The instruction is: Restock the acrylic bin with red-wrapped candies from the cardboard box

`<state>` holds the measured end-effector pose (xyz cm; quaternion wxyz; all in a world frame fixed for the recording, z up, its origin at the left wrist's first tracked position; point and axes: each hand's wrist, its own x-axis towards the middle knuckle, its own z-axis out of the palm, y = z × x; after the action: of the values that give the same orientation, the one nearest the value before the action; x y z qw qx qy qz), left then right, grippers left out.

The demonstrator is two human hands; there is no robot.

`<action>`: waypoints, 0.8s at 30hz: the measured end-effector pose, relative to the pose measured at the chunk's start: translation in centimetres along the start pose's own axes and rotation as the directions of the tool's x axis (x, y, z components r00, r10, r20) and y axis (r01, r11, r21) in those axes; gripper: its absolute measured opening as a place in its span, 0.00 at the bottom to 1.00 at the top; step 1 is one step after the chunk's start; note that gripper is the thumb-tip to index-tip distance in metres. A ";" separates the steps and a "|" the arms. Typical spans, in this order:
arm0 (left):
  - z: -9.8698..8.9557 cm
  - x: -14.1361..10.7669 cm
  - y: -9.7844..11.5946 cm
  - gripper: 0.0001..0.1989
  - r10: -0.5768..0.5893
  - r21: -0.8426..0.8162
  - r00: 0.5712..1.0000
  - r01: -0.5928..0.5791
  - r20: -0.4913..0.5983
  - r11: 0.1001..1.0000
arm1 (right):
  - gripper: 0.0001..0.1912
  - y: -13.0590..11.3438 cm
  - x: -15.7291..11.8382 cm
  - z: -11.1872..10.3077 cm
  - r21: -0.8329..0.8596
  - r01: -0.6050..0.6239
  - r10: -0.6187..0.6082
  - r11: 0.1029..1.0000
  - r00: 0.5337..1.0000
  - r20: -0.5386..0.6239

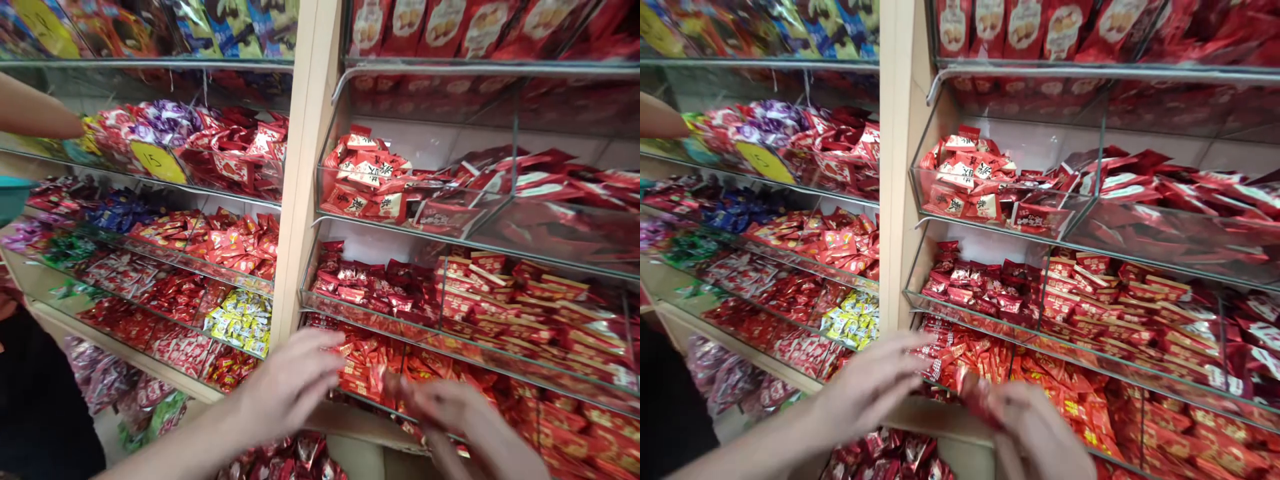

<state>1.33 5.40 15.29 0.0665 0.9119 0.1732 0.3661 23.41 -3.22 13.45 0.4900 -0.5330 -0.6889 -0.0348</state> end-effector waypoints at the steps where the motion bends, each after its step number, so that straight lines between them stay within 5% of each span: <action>1: -1.0 2.0 -0.8 0.13 0.063 0.083 0.997 -0.060 -0.037 0.995 | 0.07 0.0 2.4 -0.7 -0.115 0.131 -0.136 0.985 0.990 -0.042; 3: -2.4 6.5 -2.5 0.14 0.154 0.258 0.986 -0.133 -0.063 0.957 | 0.07 0.2 7.4 -0.9 -0.261 0.299 -0.322 0.918 0.945 -0.049; 5: -3.0 11.1 -4.0 0.19 0.137 0.417 0.991 -0.126 0.004 0.900 | 0.07 0.8 12.3 0.3 -0.367 0.329 -0.332 0.870 0.941 0.057; 7: -2.8 15.0 -5.1 0.19 -0.033 0.538 0.991 -0.042 0.129 0.842 | 0.07 1.8 16.3 2.3 -0.485 0.293 -0.246 0.824 0.956 0.159; 10: -1.8 18.4 -6.2 0.20 -0.324 0.636 0.906 0.083 0.273 0.767 | 0.08 3.6 20.1 5.2 -0.582 0.253 -0.119 0.773 0.959 0.258; 16: -0.8 19.1 -7.6 0.28 -0.433 0.661 0.845 0.133 0.314 0.739 | 0.08 5.2 21.7 7.1 -0.510 0.392 -0.102 0.766 0.857 0.505; 24: -0.6 19.2 -8.2 0.39 -0.482 0.679 0.804 0.138 0.349 0.721 | 0.22 4.6 21.5 7.5 -0.447 0.411 -0.045 0.794 0.774 0.631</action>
<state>11.69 20.01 26.08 -0.1330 0.8991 0.4165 0.0196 23.22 18.06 22.73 0.0630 -0.5441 -0.8264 -0.1306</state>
